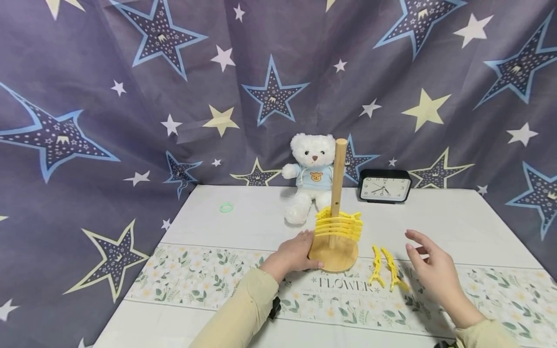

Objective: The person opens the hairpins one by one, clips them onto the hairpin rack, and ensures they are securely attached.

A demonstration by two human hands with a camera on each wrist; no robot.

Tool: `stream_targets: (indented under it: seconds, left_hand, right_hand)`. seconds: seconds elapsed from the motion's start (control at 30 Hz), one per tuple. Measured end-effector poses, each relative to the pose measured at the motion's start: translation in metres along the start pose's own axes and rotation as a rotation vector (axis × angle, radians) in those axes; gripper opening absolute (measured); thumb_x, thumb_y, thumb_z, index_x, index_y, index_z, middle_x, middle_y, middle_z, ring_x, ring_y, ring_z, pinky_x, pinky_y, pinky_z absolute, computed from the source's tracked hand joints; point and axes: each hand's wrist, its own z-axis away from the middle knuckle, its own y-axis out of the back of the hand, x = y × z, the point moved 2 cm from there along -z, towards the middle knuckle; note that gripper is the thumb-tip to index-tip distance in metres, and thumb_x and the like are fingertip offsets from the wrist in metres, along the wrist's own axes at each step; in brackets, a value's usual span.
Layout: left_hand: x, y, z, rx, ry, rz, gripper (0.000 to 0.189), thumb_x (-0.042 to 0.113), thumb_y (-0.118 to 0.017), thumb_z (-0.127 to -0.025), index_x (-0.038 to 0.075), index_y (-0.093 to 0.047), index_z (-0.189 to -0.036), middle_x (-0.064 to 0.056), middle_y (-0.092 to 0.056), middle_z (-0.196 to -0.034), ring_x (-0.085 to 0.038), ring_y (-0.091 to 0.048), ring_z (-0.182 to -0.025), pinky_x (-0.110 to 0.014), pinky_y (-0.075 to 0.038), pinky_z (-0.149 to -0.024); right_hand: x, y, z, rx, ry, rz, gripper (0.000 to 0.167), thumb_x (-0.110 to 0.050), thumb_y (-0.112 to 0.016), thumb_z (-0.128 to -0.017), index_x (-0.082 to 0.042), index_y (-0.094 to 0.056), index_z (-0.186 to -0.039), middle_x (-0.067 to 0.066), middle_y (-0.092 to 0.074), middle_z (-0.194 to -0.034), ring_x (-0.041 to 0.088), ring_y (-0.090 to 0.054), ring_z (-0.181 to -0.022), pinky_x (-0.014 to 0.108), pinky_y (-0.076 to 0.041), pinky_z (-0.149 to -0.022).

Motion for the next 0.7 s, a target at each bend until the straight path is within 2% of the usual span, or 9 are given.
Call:
stream_targets:
  seconds: [0.2,0.4,0.53,0.7]
  left_hand:
    - [0.000,0.000,0.000,0.001,-0.001,-0.006,0.094,0.055,-0.065,-0.088,0.004,-0.023,-0.155,-0.013,-0.026,-0.159,-0.027,-0.024,-0.145,-0.040,-0.030,-0.114]
    - [0.000,0.002,0.002,0.000,0.001,-0.001,0.094,0.054,-0.065,-0.088,0.003,-0.024,-0.154,-0.013,-0.026,-0.158,-0.028,-0.024,-0.145,-0.040,-0.029,-0.115]
    - [0.001,0.002,0.002,-0.001,-0.002,0.003,0.094,0.054,-0.065,-0.088,0.003,-0.023,-0.154,-0.014,-0.026,-0.158,-0.028,-0.024,-0.145,-0.040,-0.029,-0.115]
    - [0.000,0.000,0.000,-0.005,-0.005,0.000,0.093,0.054,-0.064,-0.089,0.003,-0.022,-0.155,-0.013,-0.025,-0.159,-0.028,-0.024,-0.146,-0.040,-0.029,-0.115]
  right_hand:
    - [0.009,0.004,0.004,-0.005,-0.031,0.023,0.036,-0.020,-0.053,-0.101,-0.003,-0.057,-0.132,0.016,-0.065,-0.122,-0.001,-0.054,-0.085,0.016,-0.045,-0.062]
    - [0.013,0.002,0.007,-0.034,-0.057,0.047,0.034,-0.016,-0.055,-0.100,0.000,-0.058,-0.129,0.016,-0.068,-0.110,0.014,-0.062,-0.084,0.021,-0.048,-0.061]
    - [0.016,0.001,0.009,-0.129,-0.084,0.062,0.036,-0.017,-0.058,-0.098,0.003,-0.058,-0.127,0.020,-0.068,-0.107,0.029,-0.066,-0.085,0.032,-0.053,-0.062]
    - [0.023,0.000,0.010,-0.276,-0.148,0.076,0.039,-0.024,-0.062,-0.096,0.004,-0.059,-0.124,0.016,-0.068,-0.103,0.027,-0.066,-0.084,0.042,-0.054,-0.065]
